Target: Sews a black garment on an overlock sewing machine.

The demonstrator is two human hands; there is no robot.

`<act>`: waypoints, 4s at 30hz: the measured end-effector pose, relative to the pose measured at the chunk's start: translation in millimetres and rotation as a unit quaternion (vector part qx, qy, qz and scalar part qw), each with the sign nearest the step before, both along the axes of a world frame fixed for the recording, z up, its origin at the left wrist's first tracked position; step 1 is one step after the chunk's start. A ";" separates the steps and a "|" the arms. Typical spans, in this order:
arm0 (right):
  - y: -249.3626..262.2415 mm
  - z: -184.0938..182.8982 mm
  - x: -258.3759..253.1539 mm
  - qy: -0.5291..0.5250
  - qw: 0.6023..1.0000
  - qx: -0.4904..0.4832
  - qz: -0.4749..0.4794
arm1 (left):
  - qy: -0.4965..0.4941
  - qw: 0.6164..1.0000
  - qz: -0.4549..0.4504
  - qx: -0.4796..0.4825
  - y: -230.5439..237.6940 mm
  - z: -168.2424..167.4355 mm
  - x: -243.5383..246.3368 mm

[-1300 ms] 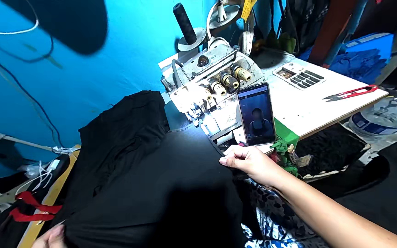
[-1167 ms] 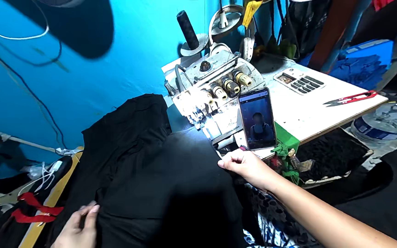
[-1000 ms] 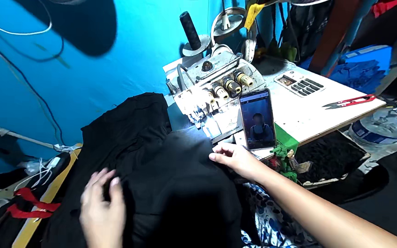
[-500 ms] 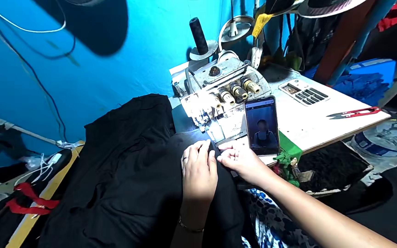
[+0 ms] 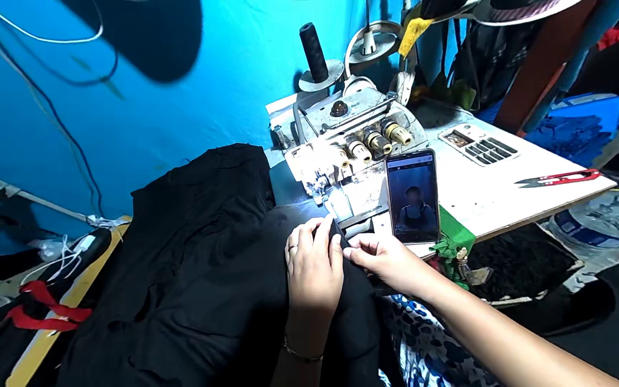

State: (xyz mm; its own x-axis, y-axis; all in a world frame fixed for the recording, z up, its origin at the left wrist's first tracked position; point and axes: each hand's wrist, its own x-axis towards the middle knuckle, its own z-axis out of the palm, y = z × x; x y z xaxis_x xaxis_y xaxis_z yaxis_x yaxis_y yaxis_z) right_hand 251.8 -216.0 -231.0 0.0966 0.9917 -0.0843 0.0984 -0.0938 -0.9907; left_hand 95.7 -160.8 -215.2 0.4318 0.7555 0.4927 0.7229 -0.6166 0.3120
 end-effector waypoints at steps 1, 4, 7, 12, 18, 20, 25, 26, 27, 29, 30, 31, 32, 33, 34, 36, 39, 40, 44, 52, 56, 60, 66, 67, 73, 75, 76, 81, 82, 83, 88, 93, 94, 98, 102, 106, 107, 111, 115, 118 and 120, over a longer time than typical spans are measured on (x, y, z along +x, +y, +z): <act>1.0 -0.3 0.3 -0.005 1.000 0.003 0.000 | 0.000 1.000 -0.001 -0.002 0.8 0.1 0.0; 5.4 -1.4 -0.2 -0.021 1.000 0.007 -0.005 | 0.007 1.000 -0.001 -0.005 3.5 0.9 -0.2; 9.2 -0.5 -0.9 -0.032 0.999 0.004 -0.008 | 0.008 1.000 -0.011 -0.001 7.6 0.8 -1.2; 15.7 -1.5 -2.9 -0.014 1.000 0.013 -0.011 | -0.006 0.999 -0.040 0.000 16.0 2.6 -7.1; 17.4 0.5 -2.3 0.002 1.000 0.017 -0.011 | -0.015 0.999 -0.044 -0.017 18.0 4.3 -7.8; 18.2 -0.2 -1.6 0.006 1.000 0.023 -0.008 | -0.018 0.999 -0.039 -0.021 18.1 4.5 -7.5; 20.7 0.1 -1.1 -0.008 1.000 0.024 -0.002 | -0.021 0.999 -0.043 -0.012 20.1 3.3 -7.8; 21.2 -0.3 -1.7 -0.005 1.000 0.027 -0.002 | -0.020 0.999 -0.047 -0.010 20.6 3.3 -8.7; 22.0 -0.5 -2.3 0.000 1.000 0.027 -0.003 | -0.018 0.999 -0.049 -0.012 21.3 4.9 -9.9; 23.4 -1.2 -2.6 0.003 1.000 0.031 -0.006 | -0.021 0.999 -0.038 -0.029 25.0 16.6 -11.8; 23.6 -1.4 -2.5 -0.004 0.999 0.032 -0.006 | -0.030 0.999 -0.025 -0.034 30.4 25.3 -11.3; 23.5 -2.8 -2.9 -0.012 0.999 0.035 -0.008 | -0.036 0.999 -0.009 -0.037 39.8 34.0 -9.6; 22.6 -5.8 -3.9 -0.023 0.999 0.040 -0.010 | -0.044 0.998 0.004 -0.038 53.5 41.1 -6.2; 21.7 -9.9 -4.8 -0.034 0.998 0.044 -0.011 | -0.042 0.998 0.009 -0.048 69.4 46.6 -2.1; 21.0 -14.6 -4.8 -0.044 0.998 0.042 -0.010 | -0.032 0.996 0.008 -0.079 85.2 51.3 2.2; 20.3 -25.0 -3.3 -0.053 0.998 0.045 -0.003 | 0.008 0.983 -0.011 -0.184 112.9 58.5 9.0; 20.1 -32.2 2.1 -0.047 0.997 0.059 0.007 | 0.018 0.975 -0.031 -0.219 130.2 54.1 13.9; 19.9 -33.0 2.6 -0.041 0.997 0.060 0.008 | 0.008 0.976 -0.023 -0.217 129.0 52.5 14.5; 19.6 -36.9 1.6 -0.034 0.996 0.076 0.013 | -0.152 0.961 0.081 -0.216 112.3 54.3 13.3; 18.9 -39.9 2.7 -0.020 0.996 0.087 0.010 | -0.266 0.934 -0.051 -0.234 112.1 50.4 -2.3; 20.0 -39.8 3.5 -0.020 0.996 0.091 0.011 | 0.039 0.972 -0.063 -0.225 135.6 63.3 -0.9; 20.6 -42.9 2.4 -0.032 0.994 0.106 0.007 | 0.094 0.976 -0.039 -0.194 148.3 64.4 2.3; 21.6 -46.6 2.6 -0.052 0.993 0.105 -0.008 | 0.166 0.986 -0.003 0.000 148.1 55.8 8.1; 20.7 -47.4 2.5 -0.054 0.993 0.108 -0.012 | 0.167 0.986 0.002 0.023 149.8 55.0 7.4; 17.2 -51.0 1.2 -0.044 0.992 0.110 -0.032 | 0.117 0.990 0.033 0.068 144.4 51.6 -11.1; 12.2 -46.3 -7.7 -0.068 0.983 0.133 -0.104 | 0.097 0.992 0.043 0.061 129.1 53.7 -25.8; 10.4 -42.9 -14.0 -0.113 0.968 0.163 -0.156 | 0.088 0.994 0.048 0.053 118.4 54.0 -32.4; 34.4 -7.0 -44.4 -0.312 0.852 0.331 -0.259 | 0.067 0.996 0.053 0.026 66.7 45.6 -51.3; 43.3 -1.9 -50.1 -0.344 0.843 0.333 -0.243 | 0.062 0.997 0.047 0.021 59.3 42.7 -52.3; 50.3 1.6 -55.0 -0.369 0.841 0.321 -0.233 | 0.055 0.998 0.037 0.018 52.8 40.1 -52.4; 70.3 0.7 -58.6 -0.363 0.845 0.313 -0.237 | 0.012 0.997 -0.040 -0.060 59.8 46.6 -49.1; 69.8 -3.3 -59.6 -0.334 0.840 0.350 -0.245 | 0.047 0.979 -0.024 -0.196 88.2 66.9 -16.6; 68.6 -3.1 -58.7 -0.334 0.841 0.351 -0.241 | 0.067 0.977 -0.023 -0.203 92.8 67.5 -10.8; 63.5 -3.8 -53.0 -0.336 0.854 0.341 -0.203 | 0.087 0.975 0.002 -0.206 102.6 63.3 0.5; 63.6 -6.7 -52.2 -0.317 0.863 0.343 -0.194 | 0.051 0.979 0.068 -0.183 101.6 52.7 7.2; 62.1 -13.2 -52.6 -0.297 0.876 0.333 -0.183 | 0.025 0.980 0.105 -0.169 99.9 46.0 10.9; 61.9 -14.4 -52.5 -0.288 0.878 0.336 -0.181 | 0.015 0.979 0.110 -0.171 99.6 45.2 11.3; 60.6 -16.8 -52.4 -0.280 0.878 0.342 -0.183 | 0.005 0.981 0.110 -0.162 98.7 42.6 11.4; 59.3 -16.8 -51.3 -0.275 0.880 0.342 -0.180 | 0.032 0.979 0.129 -0.155 96.3 43.1 15.7; 53.1 -15.0 -48.1 -0.261 0.889 0.333 -0.173 | 0.044 0.980 0.134 -0.143 95.9 43.0 17.4; 45.8 -14.9 -40.8 -0.261 0.890 0.328 -0.179 | 0.047 0.980 0.136 -0.134 95.5 43.3 17.9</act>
State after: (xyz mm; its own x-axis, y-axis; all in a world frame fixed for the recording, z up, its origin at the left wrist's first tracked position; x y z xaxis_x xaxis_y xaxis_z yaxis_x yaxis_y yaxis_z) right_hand 211.0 -170.1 -245.9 0.2730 0.7090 0.6503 0.6422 0.3690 -0.6719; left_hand 113.6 -65.3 -171.9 0.2313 0.9458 0.2278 0.8823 -0.3026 0.3604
